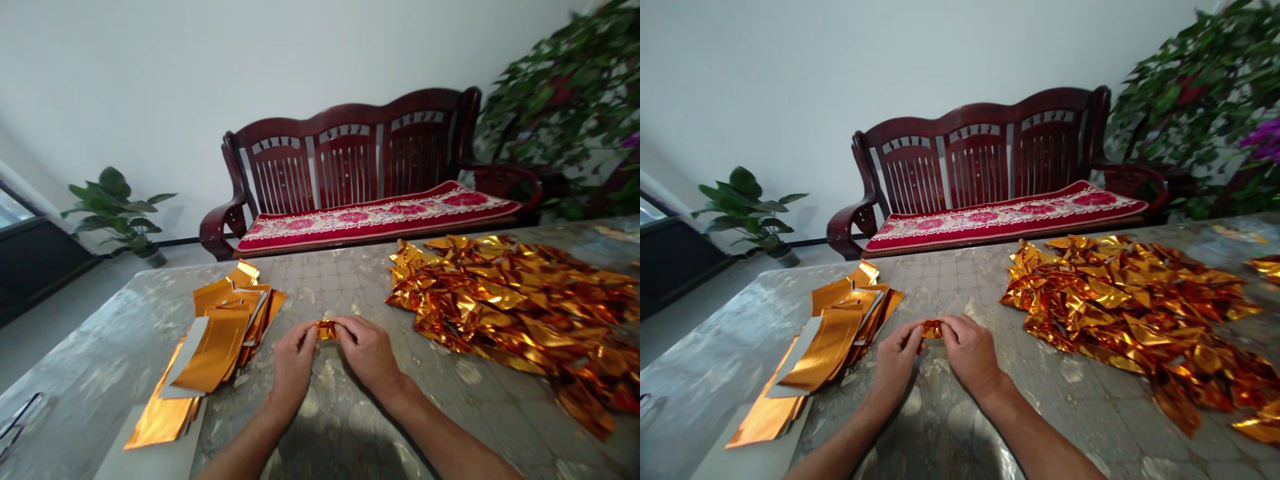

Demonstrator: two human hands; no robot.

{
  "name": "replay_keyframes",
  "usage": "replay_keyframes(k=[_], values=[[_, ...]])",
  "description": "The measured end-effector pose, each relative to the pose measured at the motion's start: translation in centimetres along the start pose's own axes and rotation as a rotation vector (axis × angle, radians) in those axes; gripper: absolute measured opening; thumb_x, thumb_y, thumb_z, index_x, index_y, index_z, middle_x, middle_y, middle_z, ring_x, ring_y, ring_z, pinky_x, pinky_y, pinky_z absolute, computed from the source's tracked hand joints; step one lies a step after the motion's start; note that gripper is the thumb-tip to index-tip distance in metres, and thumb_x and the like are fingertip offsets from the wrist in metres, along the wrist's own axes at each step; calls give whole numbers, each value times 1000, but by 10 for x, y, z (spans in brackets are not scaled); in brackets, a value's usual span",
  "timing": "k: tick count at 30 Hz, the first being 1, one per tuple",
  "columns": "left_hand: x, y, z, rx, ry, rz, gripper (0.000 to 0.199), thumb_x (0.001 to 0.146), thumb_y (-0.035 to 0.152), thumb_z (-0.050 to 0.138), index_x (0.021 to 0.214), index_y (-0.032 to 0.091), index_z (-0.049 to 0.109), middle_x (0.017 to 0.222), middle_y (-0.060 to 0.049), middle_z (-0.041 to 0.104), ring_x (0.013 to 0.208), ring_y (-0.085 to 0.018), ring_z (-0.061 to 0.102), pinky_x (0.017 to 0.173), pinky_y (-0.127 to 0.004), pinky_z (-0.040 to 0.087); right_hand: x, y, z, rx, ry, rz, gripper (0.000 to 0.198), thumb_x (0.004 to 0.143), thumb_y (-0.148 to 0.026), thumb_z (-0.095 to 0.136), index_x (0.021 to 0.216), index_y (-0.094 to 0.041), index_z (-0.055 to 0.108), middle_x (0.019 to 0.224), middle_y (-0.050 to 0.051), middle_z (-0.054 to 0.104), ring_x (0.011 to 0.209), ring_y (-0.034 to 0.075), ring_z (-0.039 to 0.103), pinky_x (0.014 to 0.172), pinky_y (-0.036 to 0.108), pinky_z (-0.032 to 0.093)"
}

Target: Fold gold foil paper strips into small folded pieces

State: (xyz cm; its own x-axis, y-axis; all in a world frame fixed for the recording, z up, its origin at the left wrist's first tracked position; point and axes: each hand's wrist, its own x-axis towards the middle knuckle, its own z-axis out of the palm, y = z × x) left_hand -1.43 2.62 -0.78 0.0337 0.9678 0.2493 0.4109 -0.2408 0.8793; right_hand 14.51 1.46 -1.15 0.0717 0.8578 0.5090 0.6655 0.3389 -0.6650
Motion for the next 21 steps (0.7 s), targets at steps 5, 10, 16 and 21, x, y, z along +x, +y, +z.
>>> replay_keyframes(k=[5, 10, 16, 21], values=[[3, -1, 5, -169, -26, -172, 23, 80, 35, 64, 91, 18, 76, 69, -1, 73, 57, -16, 66, 59, -24, 51, -1, -4, 4, 24, 6, 19, 23, 91, -20, 52, 96, -23, 73, 90, 4, 75, 82, 17, 69, 77, 28, 52], [5, -4, 10, -316, -41, -255, 22, 75, 38, 69, 79, 16, 67, 61, 0, 70, 51, -14, 63, 53, -23, 52, -3, -6, 9, 49, -10, 57, 23, 89, -17, 50, 93, -22, 72, 88, 3, 74, 84, 17, 69, 75, 27, 50], [3, -5, 12, -259, -40, -248, 21, 79, 37, 66, 75, 16, 63, 54, 1, 66, 48, -13, 62, 52, -21, 50, -4, -10, 10, 62, -49, 107, 21, 90, -20, 51, 89, -23, 72, 82, 1, 75, 76, 17, 69, 68, 26, 48], [0, -3, 13, -276, -37, -254, 23, 79, 39, 65, 76, 17, 60, 53, 2, 65, 48, -14, 63, 52, -22, 50, -5, -12, 12, 44, -37, 115, 22, 89, -19, 49, 89, -23, 71, 81, 1, 75, 75, 17, 69, 67, 25, 46]])
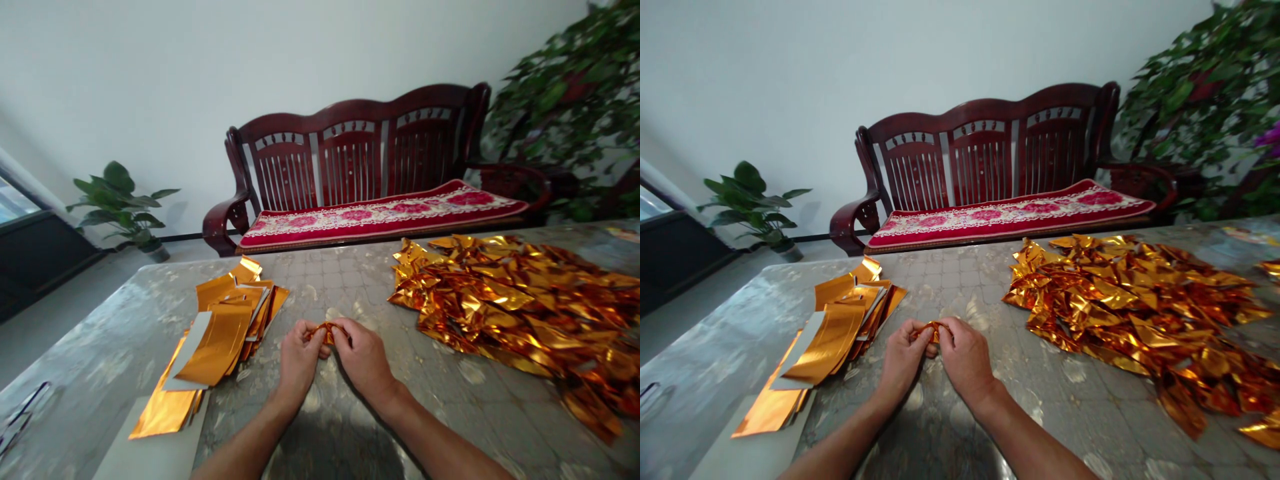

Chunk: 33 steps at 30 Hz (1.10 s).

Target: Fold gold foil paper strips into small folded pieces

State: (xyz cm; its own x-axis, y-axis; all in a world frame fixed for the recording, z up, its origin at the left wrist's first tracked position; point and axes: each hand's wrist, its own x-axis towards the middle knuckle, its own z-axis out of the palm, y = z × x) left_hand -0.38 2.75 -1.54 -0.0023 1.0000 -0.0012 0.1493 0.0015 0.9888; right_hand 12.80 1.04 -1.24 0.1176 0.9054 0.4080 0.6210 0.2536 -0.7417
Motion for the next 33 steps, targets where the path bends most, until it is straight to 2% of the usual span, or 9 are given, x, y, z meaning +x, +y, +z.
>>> replay_keyframes(k=[8, 13, 23, 33], values=[[-5, 1, 2, 32, 16, 42, 21, 83, 39, 62, 78, 19, 56, 50, 4, 62, 46, -14, 60, 53, -23, 47, -6, -4, 5, -16, 27, -19, 23, 83, -14, 49, 97, -19, 67, 92, 5, 73, 85, 20, 68, 77, 30, 50], [-6, 2, 2, 15, 21, 20, 21, 85, 40, 60, 81, 19, 55, 49, 5, 61, 46, -14, 60, 55, -23, 48, -5, -3, 3, 57, -23, -42, 29, 89, -16, 42, 103, -18, 68, 99, 7, 73, 91, 19, 68, 83, 32, 51], [-11, 5, 3, 41, 33, 23, 20, 83, 37, 60, 81, 19, 53, 53, 4, 61, 48, -13, 60, 53, -22, 47, -6, -1, 8, 59, -13, -29, 29, 84, -12, 47, 101, -16, 71, 95, 8, 74, 89, 20, 69, 83, 32, 52], [-13, 1, 3, 114, 59, 69, 20, 85, 37, 57, 79, 19, 53, 63, 2, 60, 53, -13, 60, 53, -23, 47, -8, -4, 8, 61, -47, -13, 31, 86, -16, 47, 106, -15, 72, 100, 10, 74, 93, 21, 69, 85, 33, 53]])
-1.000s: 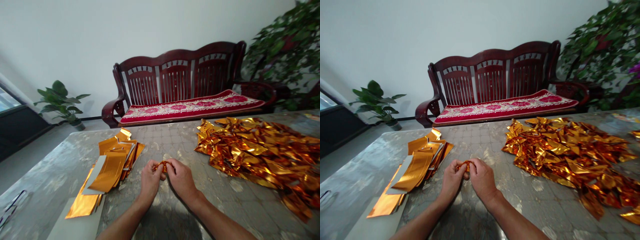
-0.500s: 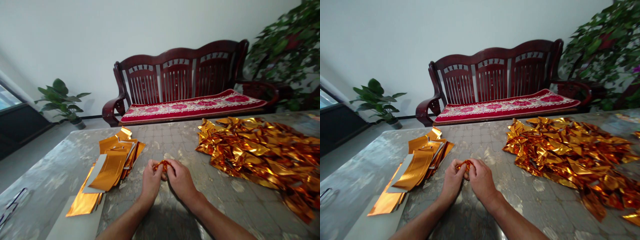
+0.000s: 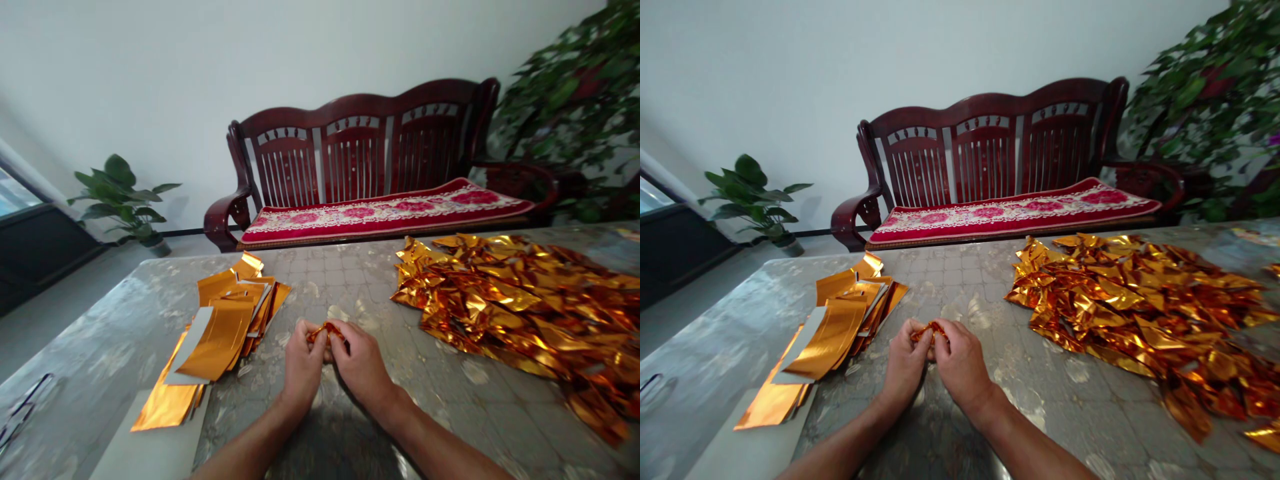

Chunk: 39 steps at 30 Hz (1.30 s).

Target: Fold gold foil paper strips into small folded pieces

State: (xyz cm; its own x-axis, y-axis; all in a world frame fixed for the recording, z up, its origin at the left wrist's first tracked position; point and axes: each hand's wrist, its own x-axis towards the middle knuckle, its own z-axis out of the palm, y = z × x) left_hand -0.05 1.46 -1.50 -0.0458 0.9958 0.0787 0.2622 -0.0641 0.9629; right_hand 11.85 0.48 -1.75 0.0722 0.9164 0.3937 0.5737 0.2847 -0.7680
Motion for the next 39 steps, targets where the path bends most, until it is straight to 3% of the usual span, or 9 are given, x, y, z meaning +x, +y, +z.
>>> replay_keyframes(k=[11, 19, 24, 29, 34, 39], values=[[4, 6, -4, 66, -20, 15, 31, 93, 45, 46, 74, 20, 54, 51, 4, 58, 52, -14, 57, 62, -25, 43, 3, -5, -9, 85, -22, 36, 35, 95, -26, 42, 107, -16, 74, 97, 9, 76, 88, 20, 72, 84, 31, 54], [2, 2, -5, 59, -28, 48, 35, 96, 47, 40, 75, 22, 53, 53, 4, 59, 51, -15, 59, 60, -25, 44, 1, -4, -8, 72, -56, 84, 40, 97, -29, 38, 118, -15, 70, 87, 8, 77, 70, 18, 72, 66, 27, 54], [3, 0, -4, 80, -36, 61, 36, 97, 47, 38, 77, 22, 54, 53, 4, 60, 50, -15, 61, 59, -26, 46, 2, -2, -6, 67, -64, 69, 40, 97, -29, 38, 115, -16, 71, 86, 8, 77, 73, 18, 72, 70, 26, 54], [7, -5, -5, 87, -40, 87, 38, 97, 47, 37, 94, 20, 63, 62, 1, 66, 54, -16, 64, 62, -28, 50, 6, 0, -9, 118, -152, 130, 45, 99, -32, 33, 129, -15, 62, 69, 4, 74, 57, 16, 68, 62, 26, 53], [11, -10, -6, 5, -48, 74, 48, 95, 50, 39, 120, 16, 61, 69, -2, 71, 62, -19, 69, 69, -32, 56, 8, 5, -17, -176, -73, 71, 42, 96, -30, 41, 132, -17, 59, 98, 10, 76, 87, 23, 72, 77, 34, 55], [12, -12, -4, -45, -85, 33, 54, 94, 51, 41, 130, 15, 57, 58, -2, 69, 57, -20, 68, 65, -35, 58, 7, 9, -17, -200, -50, -85, 42, 95, -19, 39, 130, -20, 61, 114, 8, 73, 97, 19, 71, 86, 31, 55]])
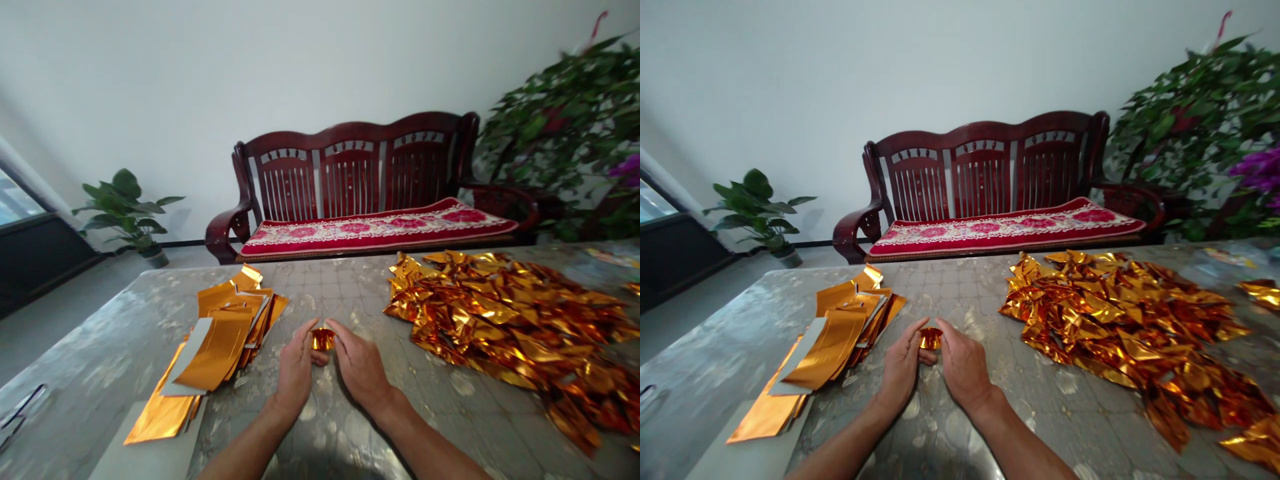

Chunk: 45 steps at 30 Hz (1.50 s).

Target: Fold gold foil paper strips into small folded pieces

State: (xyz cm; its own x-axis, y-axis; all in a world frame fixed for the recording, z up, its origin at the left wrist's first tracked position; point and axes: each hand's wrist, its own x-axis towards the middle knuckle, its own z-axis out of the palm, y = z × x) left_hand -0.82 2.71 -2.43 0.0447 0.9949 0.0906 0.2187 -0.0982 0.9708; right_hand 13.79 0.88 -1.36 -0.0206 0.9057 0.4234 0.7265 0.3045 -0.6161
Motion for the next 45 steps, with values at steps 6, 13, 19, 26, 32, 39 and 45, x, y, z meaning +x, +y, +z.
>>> replay_keyframes(k=[6, 13, 19, 26, 32, 39, 45], values=[[-3, 10, 2, -127, 15, -28, 65, 92, 53, 44, 143, 14, 42, 59, 0, 66, 50, -17, 64, 54, -28, 54, 2, 6, -6, -2, 28, 32, 43, 96, -18, 38, 134, -22, 57, 120, 6, 71, 103, 18, 70, 89, 31, 55], [0, 4, -1, -304, 210, -1, 72, 91, 62, 41, 142, 11, 36, 67, 1, 62, 48, -12, 57, 43, -21, 47, 14, 25, -38, -227, 105, 162, 45, 97, -20, 34, 136, -16, 55, 102, 9, 75, 86, 21, 72, 75, 31, 53], [1, -3, -2, -258, 200, 36, 62, 90, 59, 45, 132, 12, 46, 71, 1, 62, 50, -11, 54, 43, -21, 45, 27, 45, -86, -452, 311, 252, 42, 96, -23, 38, 133, -18, 58, 90, 9, 76, 75, 19, 69, 66, 26, 46], [-4, 8, -1, -157, 127, 38, 54, 88, 55, 48, 125, 17, 52, 69, 2, 63, 49, -12, 53, 45, -23, 43, 27, 64, -131, -612, 467, 440, 43, 95, -28, 39, 132, -19, 60, 77, 10, 74, 61, 21, 66, 56, 28, 40], [-6, 8, -1, -132, 4, 23, 53, 85, 57, 51, 117, 17, 58, 67, 2, 63, 45, -11, 50, 43, -22, 40, 25, 74, -150, -576, 586, 548, 44, 93, -32, 40, 129, -20, 63, 69, 10, 72, 56, 22, 63, 53, 29, 36], [-13, 14, -24, -28, -228, 53, 40, 89, 46, 50, 109, 16, 65, 72, -2, 68, 49, -11, 58, 48, -21, 41, 23, 89, -173, -444, 734, 649, 56, 91, -42, 40, 136, -13, 55, 74, 14, 73, 55, 26, 60, 53, 34, 32], [-10, 41, -90, 285, -47, 137, 24, 85, 35, 54, 94, 21, 71, 78, -3, 72, 68, -18, 65, 64, -26, 46, 28, 79, -172, -304, 794, 620, 55, 90, -37, 37, 137, -14, 55, 72, 11, 72, 66, 30, 61, 63, 39, 40]])
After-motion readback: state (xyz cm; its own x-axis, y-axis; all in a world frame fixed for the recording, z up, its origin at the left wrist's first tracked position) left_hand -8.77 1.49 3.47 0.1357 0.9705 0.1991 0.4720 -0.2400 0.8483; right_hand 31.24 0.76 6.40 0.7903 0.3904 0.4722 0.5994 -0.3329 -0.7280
